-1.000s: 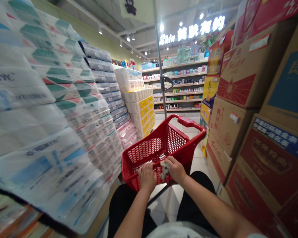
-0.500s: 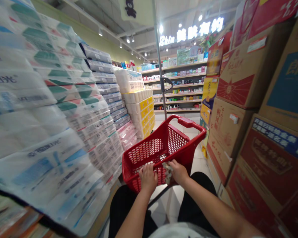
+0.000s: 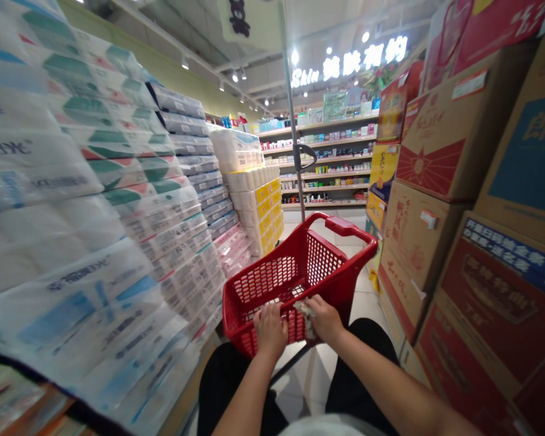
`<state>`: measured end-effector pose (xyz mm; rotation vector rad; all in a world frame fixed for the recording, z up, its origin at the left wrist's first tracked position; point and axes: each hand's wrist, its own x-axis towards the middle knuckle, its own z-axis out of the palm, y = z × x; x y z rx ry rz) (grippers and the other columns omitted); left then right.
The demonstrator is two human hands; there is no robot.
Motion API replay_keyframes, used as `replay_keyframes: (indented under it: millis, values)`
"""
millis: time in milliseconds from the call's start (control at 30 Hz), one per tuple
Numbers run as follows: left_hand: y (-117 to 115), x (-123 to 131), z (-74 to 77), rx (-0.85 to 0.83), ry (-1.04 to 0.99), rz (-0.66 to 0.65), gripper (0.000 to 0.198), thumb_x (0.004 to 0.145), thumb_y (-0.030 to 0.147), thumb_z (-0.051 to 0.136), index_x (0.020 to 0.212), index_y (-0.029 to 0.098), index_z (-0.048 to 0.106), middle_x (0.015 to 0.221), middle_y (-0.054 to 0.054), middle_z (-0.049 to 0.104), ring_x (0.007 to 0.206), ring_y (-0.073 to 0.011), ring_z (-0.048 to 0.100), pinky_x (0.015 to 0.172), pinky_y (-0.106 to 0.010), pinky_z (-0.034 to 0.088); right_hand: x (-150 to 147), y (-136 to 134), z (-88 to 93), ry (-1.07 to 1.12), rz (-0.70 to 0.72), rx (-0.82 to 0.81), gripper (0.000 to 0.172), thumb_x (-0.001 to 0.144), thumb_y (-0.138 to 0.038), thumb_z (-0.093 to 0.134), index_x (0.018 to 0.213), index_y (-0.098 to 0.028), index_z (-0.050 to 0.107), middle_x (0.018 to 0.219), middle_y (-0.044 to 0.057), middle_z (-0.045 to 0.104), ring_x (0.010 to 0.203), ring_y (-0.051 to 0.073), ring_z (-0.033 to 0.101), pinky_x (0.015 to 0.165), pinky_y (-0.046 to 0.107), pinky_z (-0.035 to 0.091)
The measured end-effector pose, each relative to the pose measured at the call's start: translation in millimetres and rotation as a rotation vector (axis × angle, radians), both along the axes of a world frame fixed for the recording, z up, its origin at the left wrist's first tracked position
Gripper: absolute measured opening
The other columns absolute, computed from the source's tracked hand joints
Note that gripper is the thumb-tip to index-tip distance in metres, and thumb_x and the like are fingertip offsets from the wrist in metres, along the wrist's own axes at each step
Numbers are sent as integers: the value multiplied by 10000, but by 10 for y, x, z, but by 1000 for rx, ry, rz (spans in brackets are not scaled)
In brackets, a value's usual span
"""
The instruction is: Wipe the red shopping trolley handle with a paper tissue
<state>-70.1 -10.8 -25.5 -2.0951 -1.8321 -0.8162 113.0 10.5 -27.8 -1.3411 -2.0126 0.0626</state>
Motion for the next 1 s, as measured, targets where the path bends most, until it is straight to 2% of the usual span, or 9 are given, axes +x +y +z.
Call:
replay_keyframes:
  millis: [100, 267, 467, 633, 800, 933, 1000]
  values:
    - [-19, -4, 21, -15, 18, 5, 365, 800, 156, 531, 1161, 201, 565, 1163, -80, 628, 1137, -233, 504, 1013, -419, 283, -74, -13, 49, 35, 86, 60, 342, 781, -73, 510, 1065, -232, 614, 1036, 27, 623, 884, 141, 611, 764, 202, 464]
    - [-85, -45, 48, -56, 50, -32, 458, 806, 154, 508, 1262, 197, 522, 1240, -94, 599, 1174, -242, 478, 1014, -418, 284, -115, -55, -34, -51, 48, -46, 298, 793, -71, 510, 998, -232, 653, 936, 16, 634, 754, 134, 618, 656, 199, 456]
    - [-78, -59, -15, -50, 59, -12, 461, 817, 162, 486, 1275, 194, 518, 1267, -92, 586, 1199, -252, 456, 1035, -423, 261, -163, -18, -13, 32, 118, 120, 301, 823, -80, 488, 1048, -211, 640, 1020, 38, 628, 948, 160, 588, 825, 225, 462]
    - [-50, -60, -55, -14, 51, -18, 429, 835, 177, 484, 1261, 177, 529, 1244, -91, 602, 1181, -253, 473, 1035, -424, 261, -138, -6, -106, -71, 67, 29, 239, 803, -100, 528, 937, -237, 669, 910, 18, 637, 792, 147, 605, 686, 208, 467]
    - [-52, -70, -59, 5, 49, -17, 438, 819, 153, 497, 1255, 177, 535, 1239, -91, 606, 1185, -245, 477, 1044, -418, 259, -62, -17, -45, 78, 86, 105, 339, 845, -93, 434, 1095, -223, 622, 1008, 42, 626, 919, 159, 596, 780, 242, 492]
    - [-60, -57, -39, 2, 50, -7, 437, 822, 161, 506, 1257, 179, 535, 1238, -89, 607, 1176, -245, 485, 1037, -417, 274, -14, -6, -19, 31, 22, 48, 243, 827, -100, 459, 910, -212, 658, 921, 30, 620, 831, 158, 596, 704, 230, 486]
    - [-62, -53, -32, 7, 57, -13, 429, 823, 160, 508, 1251, 178, 539, 1236, -87, 607, 1173, -240, 487, 1036, -414, 279, -2, 3, -41, 54, 23, 50, 261, 813, -86, 465, 930, -217, 658, 918, 23, 611, 831, 146, 587, 713, 214, 476]
